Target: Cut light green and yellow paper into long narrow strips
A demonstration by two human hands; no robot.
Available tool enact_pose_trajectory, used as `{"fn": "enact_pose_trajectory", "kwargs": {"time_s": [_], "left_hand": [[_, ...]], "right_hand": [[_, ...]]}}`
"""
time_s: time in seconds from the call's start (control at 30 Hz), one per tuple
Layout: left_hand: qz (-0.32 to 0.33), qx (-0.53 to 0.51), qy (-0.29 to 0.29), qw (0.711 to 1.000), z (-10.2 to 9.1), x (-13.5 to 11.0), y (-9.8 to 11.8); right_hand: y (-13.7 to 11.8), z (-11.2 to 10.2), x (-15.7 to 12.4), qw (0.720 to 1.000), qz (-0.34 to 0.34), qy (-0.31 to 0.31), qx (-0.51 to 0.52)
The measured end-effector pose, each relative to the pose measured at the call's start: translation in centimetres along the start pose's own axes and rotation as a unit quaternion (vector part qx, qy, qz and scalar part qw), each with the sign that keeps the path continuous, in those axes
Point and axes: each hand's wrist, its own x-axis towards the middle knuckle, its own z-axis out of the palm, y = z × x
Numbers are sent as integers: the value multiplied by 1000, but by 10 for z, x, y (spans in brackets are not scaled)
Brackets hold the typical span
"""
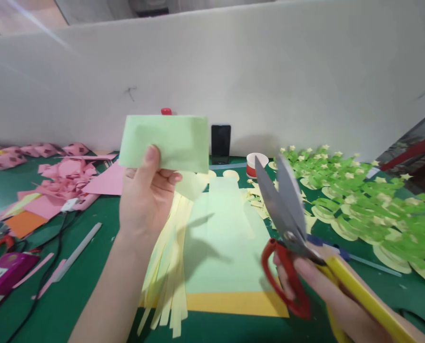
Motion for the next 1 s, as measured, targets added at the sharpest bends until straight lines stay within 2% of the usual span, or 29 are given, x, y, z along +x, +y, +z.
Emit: {"fn": "enact_pose_trajectory", "kwargs": {"time_s": [0.07,0.1,0.13,0.27,0.37,0.43,0.53,0.63,0.7,0.77,0.8,0.83,0.87,0.9,0.93,0.97,1.0], "left_hand": [[-14,-41,28,999,3,1,3],[-25,-50,28,998,3,1,3],[-37,-55,27,997,4,1,2],[-76,-55,21,995,2,0,-13],[-102,-48,22,993,1,-3,-25],[-114,-46,20,992,1,-6,-29],[-129,-50,9,990,5,-13,-33],[-132,-28,-50,990,9,-20,-37],[-122,0,-94,988,11,-23,-36],[-126,40,-153,979,13,-27,-30],[-139,78,-203,966,13,-29,-25],[-151,131,-262,944,13,-31,-18],[-160,200,-326,910,14,-35,-10],[-148,268,-370,877,14,-38,-3],[-105,322,-372,864,14,-42,3],[-44,348,-351,868,13,-45,8],[29,357,-300,884,13,-47,10]], "right_hand": [[3,8,15,988,52,-16,-143],[5,14,24,966,82,-38,-241],[7,21,32,956,99,-46,-273],[17,54,59,941,114,-86,-307],[17,65,68,945,98,-97,-297],[7,57,71,957,74,-72,-272],[-21,29,74,982,5,1,-190],[-48,6,74,993,-90,38,-58],[-58,-1,73,985,-138,80,60],[-61,-5,72,970,-159,130,134],[-62,-8,72,963,-160,153,152],[-61,-11,72,960,-155,171,159],[-61,-15,72,954,-151,189,176],[-60,-20,71,949,-144,201,196],[-60,-25,71,944,-138,204,218],[-60,-29,71,942,-134,195,238],[-60,-32,70,942,-134,175,254]]}}
